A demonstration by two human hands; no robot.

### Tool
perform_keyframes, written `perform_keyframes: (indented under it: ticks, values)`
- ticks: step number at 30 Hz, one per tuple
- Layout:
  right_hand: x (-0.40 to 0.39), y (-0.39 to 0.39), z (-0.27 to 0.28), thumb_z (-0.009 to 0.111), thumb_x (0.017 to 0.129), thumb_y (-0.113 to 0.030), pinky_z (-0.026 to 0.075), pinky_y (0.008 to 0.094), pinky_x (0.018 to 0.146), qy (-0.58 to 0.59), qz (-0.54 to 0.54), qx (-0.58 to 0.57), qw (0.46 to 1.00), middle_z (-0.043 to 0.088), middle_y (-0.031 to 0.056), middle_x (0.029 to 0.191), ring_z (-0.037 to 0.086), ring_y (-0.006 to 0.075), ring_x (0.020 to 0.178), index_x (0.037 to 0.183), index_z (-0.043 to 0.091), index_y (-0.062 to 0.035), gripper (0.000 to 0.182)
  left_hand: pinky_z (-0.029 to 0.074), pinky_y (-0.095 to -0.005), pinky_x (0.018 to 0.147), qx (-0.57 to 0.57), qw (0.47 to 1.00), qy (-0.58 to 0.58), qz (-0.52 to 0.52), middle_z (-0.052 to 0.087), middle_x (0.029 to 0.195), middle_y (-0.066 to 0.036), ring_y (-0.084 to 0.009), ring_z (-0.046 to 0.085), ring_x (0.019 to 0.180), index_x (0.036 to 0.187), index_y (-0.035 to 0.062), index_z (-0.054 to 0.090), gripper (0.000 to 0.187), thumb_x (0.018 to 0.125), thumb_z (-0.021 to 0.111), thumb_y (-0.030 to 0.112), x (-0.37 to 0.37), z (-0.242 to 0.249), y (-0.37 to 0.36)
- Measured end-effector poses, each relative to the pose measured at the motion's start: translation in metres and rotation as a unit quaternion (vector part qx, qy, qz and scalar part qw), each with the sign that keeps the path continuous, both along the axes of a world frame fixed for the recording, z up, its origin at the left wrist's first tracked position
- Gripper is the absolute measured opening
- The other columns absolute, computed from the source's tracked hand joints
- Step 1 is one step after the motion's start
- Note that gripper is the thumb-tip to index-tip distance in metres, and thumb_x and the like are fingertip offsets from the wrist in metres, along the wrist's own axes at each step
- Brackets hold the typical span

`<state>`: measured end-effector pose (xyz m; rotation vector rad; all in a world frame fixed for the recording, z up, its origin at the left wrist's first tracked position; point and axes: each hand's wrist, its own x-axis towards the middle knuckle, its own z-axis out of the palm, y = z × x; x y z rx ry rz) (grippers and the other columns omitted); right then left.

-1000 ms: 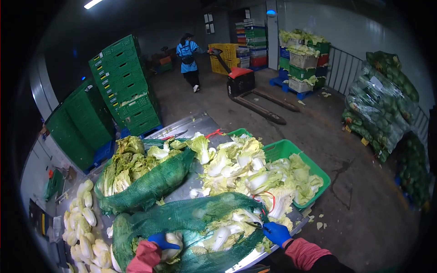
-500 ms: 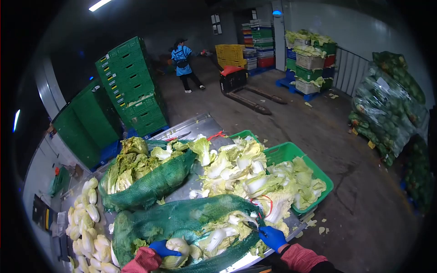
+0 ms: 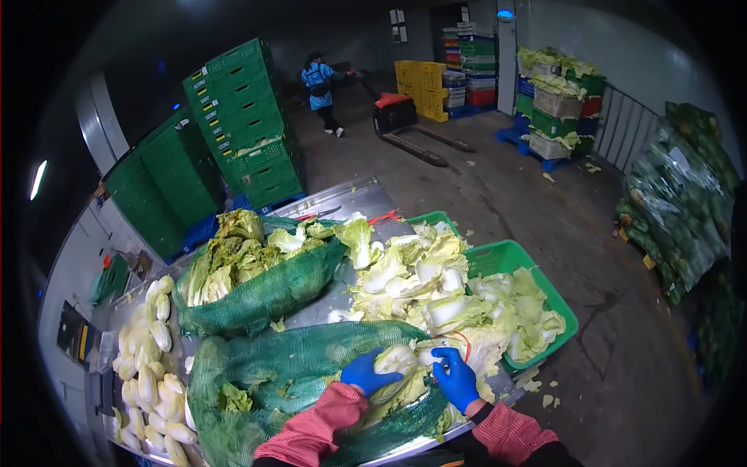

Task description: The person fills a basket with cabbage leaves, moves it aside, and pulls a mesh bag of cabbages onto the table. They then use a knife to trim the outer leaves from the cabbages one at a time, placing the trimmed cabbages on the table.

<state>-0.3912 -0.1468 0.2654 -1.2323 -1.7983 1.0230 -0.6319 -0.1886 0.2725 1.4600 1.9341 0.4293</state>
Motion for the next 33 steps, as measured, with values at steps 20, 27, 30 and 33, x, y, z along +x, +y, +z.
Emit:
perform_keyframes:
  ticks: [20, 27, 30, 33]
  values:
    - [-0.026, 0.016, -0.015, 0.052, 0.092, -0.025, 0.048, 0.0459, 0.061, -0.175, 0.186, 0.012, 0.967, 0.063, 0.0179, 0.084, 0.062, 0.0371, 0.072, 0.097, 0.055, -0.0081, 0.018, 0.039, -0.0337, 0.101, 0.047, 0.983, -0.167, 0.06, 0.051, 0.131, -0.021, -0.0267, 0.051, 0.12, 0.141, -0.0071, 0.028, 0.114, 0.056, 0.088, 0.04, -0.023, -0.038, -0.027]
    - [-0.038, 0.024, -0.078, 0.047, 0.09, -0.012, 0.048, 0.0429, 0.049, -0.317, 0.222, 0.052, 0.921, 0.062, 0.0127, 0.075, 0.062, 0.0297, 0.058, 0.1, 0.054, -0.0083, 0.013, 0.045, -0.0377, 0.094, 0.105, 0.988, -0.113, 0.027, 0.058, 0.117, -0.025, -0.0348, 0.059, 0.107, 0.137, -0.008, 0.035, 0.107, 0.059, 0.085, 0.047, -0.026, -0.062, -0.023]
    - [-0.043, 0.034, -0.125, 0.049, 0.088, -0.016, 0.048, 0.0465, 0.054, -0.312, 0.223, 0.075, 0.92, 0.062, 0.017, 0.073, 0.063, 0.0345, 0.067, 0.092, 0.055, -0.0086, 0.011, 0.047, -0.0388, 0.09, 0.031, 0.975, -0.219, -0.014, 0.061, 0.111, -0.023, -0.0354, 0.06, 0.102, 0.137, -0.0042, 0.036, 0.104, 0.06, 0.083, 0.049, -0.021, -0.022, -0.004]
    - [-0.059, 0.042, -0.118, 0.048, 0.087, -0.016, 0.048, 0.0486, 0.061, -0.291, 0.204, 0.037, 0.934, 0.063, 0.0185, 0.078, 0.064, 0.0359, 0.072, 0.095, 0.059, -0.0079, 0.015, 0.042, -0.0401, 0.097, 0.14, 0.989, -0.053, -0.006, 0.054, 0.122, -0.024, -0.0356, 0.055, 0.112, 0.14, -0.003, 0.033, 0.104, 0.063, 0.083, 0.046, -0.007, -0.021, -0.033]
